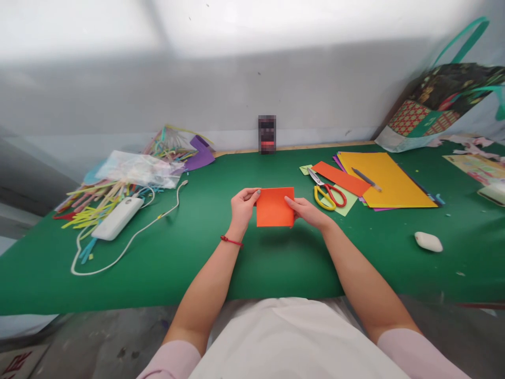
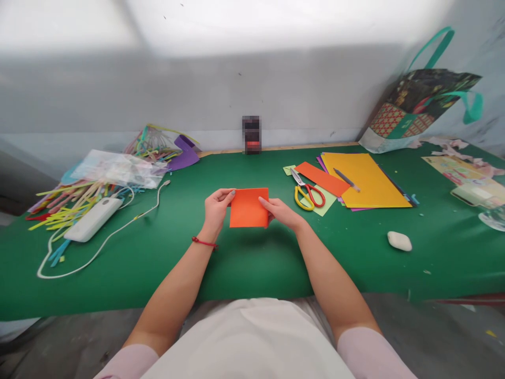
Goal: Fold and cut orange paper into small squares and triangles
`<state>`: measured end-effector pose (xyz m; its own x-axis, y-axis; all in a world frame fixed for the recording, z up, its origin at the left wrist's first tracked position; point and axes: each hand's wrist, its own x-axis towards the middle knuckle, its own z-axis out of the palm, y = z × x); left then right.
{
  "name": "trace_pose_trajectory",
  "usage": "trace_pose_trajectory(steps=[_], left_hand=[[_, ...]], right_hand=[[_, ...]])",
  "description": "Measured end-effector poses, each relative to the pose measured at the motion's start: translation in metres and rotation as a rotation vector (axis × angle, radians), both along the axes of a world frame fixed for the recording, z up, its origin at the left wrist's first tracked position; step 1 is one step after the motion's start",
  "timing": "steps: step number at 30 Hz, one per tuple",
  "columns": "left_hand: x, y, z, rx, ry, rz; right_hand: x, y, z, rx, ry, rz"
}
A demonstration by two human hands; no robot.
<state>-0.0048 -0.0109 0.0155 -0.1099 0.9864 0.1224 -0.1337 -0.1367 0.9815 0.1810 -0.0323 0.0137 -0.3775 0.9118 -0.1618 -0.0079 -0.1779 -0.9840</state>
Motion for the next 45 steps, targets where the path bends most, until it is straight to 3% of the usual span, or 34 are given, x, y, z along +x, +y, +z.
trace_pose_trajectory(steps=[7, 21, 27, 40, 45], left_hand=[[-0.0046, 0.0024, 0.0015, 0.016, -0.001, 0.046], [-0.0045, 0.0026, 0.0000, 0.026, -0.015, 0.076], [-0.0071, 0.0055, -0.0011, 0.020, -0.031, 0.116], [-0.0040, 0.0066, -0.0015, 0.017, -0.089, 0.136], [-0.0046, 0.0073, -0.0020, 0.013, -0.100, 0.146]], right_hand=[[-0.0018, -0.0039, 0.0031, 0.003, 0.009, 0.139], [-0.0054, -0.0012, 0.0009, 0.086, -0.033, 0.007], [-0.0038, -0.0021, 0.0030, 0.062, -0.077, 0.114], [-0.0049, 0.0024, -0.0044, 0.122, -0.199, 0.046], [-0.0045, 0.0015, -0.0032, 0.111, -0.184, 0.128]])
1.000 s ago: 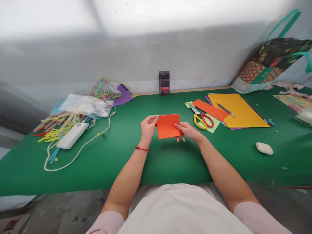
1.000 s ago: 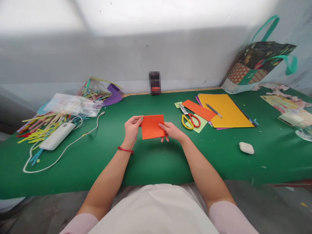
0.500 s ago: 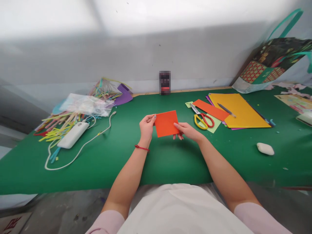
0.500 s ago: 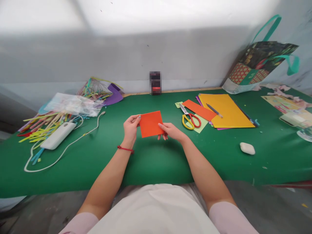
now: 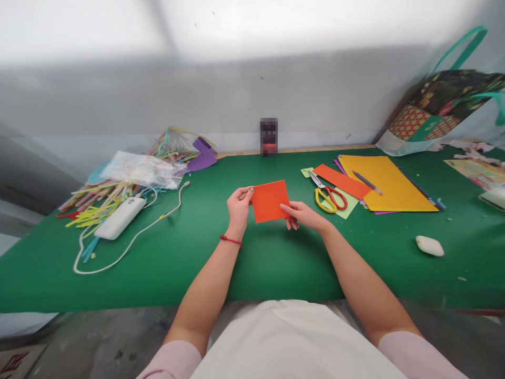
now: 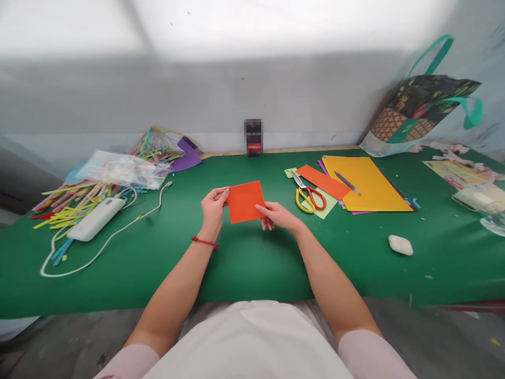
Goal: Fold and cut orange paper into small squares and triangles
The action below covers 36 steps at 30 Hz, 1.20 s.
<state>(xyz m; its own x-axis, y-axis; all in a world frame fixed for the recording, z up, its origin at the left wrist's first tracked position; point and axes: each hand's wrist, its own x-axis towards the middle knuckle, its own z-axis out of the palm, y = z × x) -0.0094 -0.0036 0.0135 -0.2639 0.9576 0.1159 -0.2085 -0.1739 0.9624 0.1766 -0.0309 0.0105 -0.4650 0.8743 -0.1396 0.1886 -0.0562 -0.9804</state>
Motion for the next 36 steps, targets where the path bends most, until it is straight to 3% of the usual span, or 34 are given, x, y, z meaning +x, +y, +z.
trace_pose_trajectory(steps=[16, 23, 33, 36], left_hand=[[0.002, -0.002, -0.002, 0.016, 0.049, -0.001], [-0.001, -0.001, 0.000, -0.013, 0.070, -0.052], [-0.001, -0.003, 0.002, 0.006, 0.130, -0.065], [0.003, -0.004, 0.000, -0.006, 0.148, -0.098]], right_hand=[[0.002, -0.008, 0.013, -0.031, -0.064, 0.012], [0.004, -0.004, 0.004, -0.093, -0.025, 0.272], [0.007, -0.001, 0.001, -0.098, -0.026, 0.195], [0.004, -0.002, 0.001, -0.098, 0.008, 0.108]])
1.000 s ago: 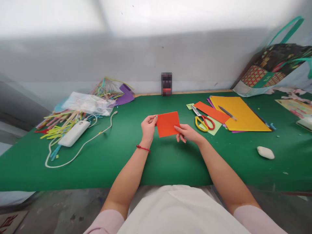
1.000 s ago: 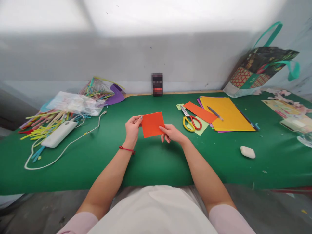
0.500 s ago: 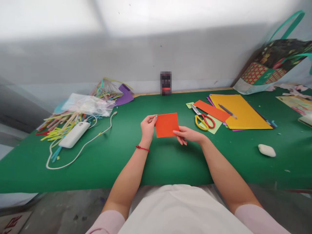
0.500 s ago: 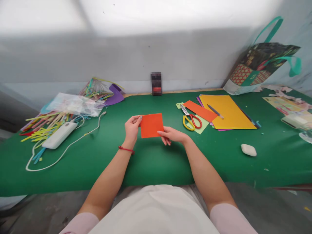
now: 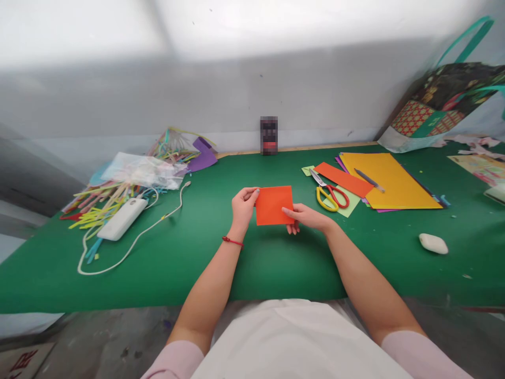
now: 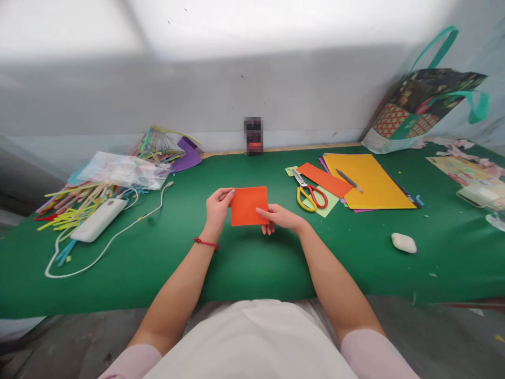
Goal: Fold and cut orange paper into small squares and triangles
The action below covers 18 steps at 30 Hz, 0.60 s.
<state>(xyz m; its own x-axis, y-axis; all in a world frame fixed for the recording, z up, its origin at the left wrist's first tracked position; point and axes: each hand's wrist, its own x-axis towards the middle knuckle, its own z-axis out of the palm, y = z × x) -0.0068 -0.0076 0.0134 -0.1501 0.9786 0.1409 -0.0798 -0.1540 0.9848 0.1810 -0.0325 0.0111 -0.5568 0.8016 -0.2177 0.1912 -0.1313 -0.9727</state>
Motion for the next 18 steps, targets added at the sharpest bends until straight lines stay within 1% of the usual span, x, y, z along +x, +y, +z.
trace_pose_trajectory(steps=[5, 7, 10, 12, 16, 18], left_hand=[[0.0064, -0.0019, -0.0040, -0.040, 0.013, -0.106], [0.0068, -0.0027, -0.0039, -0.025, 0.008, -0.135], [0.0056, -0.0044, -0.0025, 0.041, 0.048, -0.138], [0.0047, -0.0061, -0.0017, 0.132, 0.175, -0.119], [0.0039, -0.0091, -0.0017, 0.373, 0.562, -0.058], [0.0036, -0.0093, -0.0025, 0.417, 0.661, -0.055]], right_hand=[[-0.0035, -0.0001, 0.0014, 0.052, 0.155, -0.342], [-0.0036, -0.0003, 0.0021, 0.061, 0.182, -0.395], [-0.0036, -0.0005, 0.0016, 0.057, 0.163, -0.400], [-0.0038, -0.0001, 0.0005, 0.053, 0.169, -0.403], [-0.0048, 0.0022, -0.0023, 0.073, 0.187, -0.451], [-0.0051, 0.0033, -0.0029, 0.079, 0.180, -0.476]])
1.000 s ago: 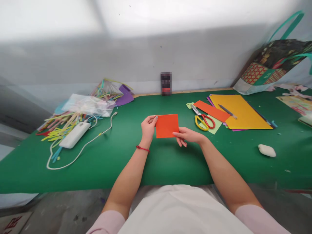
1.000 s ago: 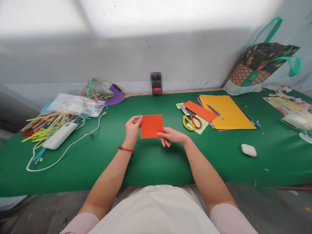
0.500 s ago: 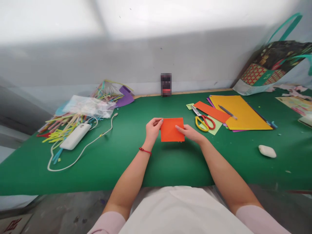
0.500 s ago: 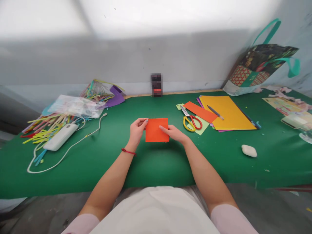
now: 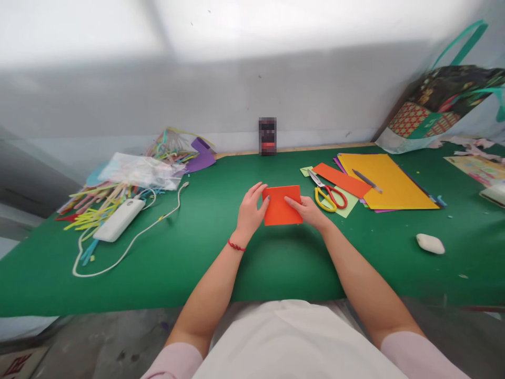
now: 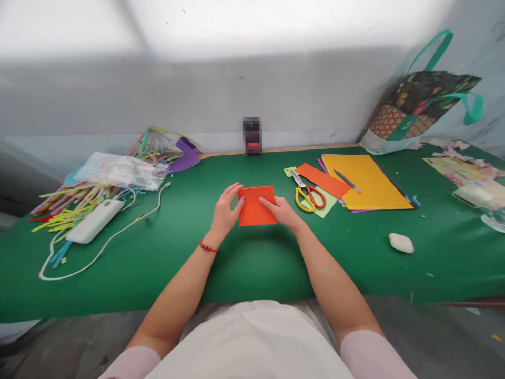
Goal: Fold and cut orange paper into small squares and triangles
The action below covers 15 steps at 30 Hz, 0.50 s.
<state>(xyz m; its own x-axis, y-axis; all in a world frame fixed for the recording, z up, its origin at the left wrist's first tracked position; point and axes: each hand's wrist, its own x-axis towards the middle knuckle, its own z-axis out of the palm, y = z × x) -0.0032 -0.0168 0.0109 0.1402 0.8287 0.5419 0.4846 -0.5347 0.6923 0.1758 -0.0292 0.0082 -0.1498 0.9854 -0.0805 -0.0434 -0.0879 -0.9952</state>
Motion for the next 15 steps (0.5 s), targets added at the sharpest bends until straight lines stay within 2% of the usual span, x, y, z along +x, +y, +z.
trace_pose_trajectory(steps=[8, 15], left_hand=[[-0.0002, 0.0018, -0.0047, 0.016, 0.078, -0.040], [0.0019, -0.0003, -0.0038, -0.045, -0.012, -0.055]], right_hand=[[-0.0002, 0.0009, 0.0019, 0.013, 0.043, -0.053], [0.0019, 0.0010, 0.0010, 0.053, -0.005, -0.014]])
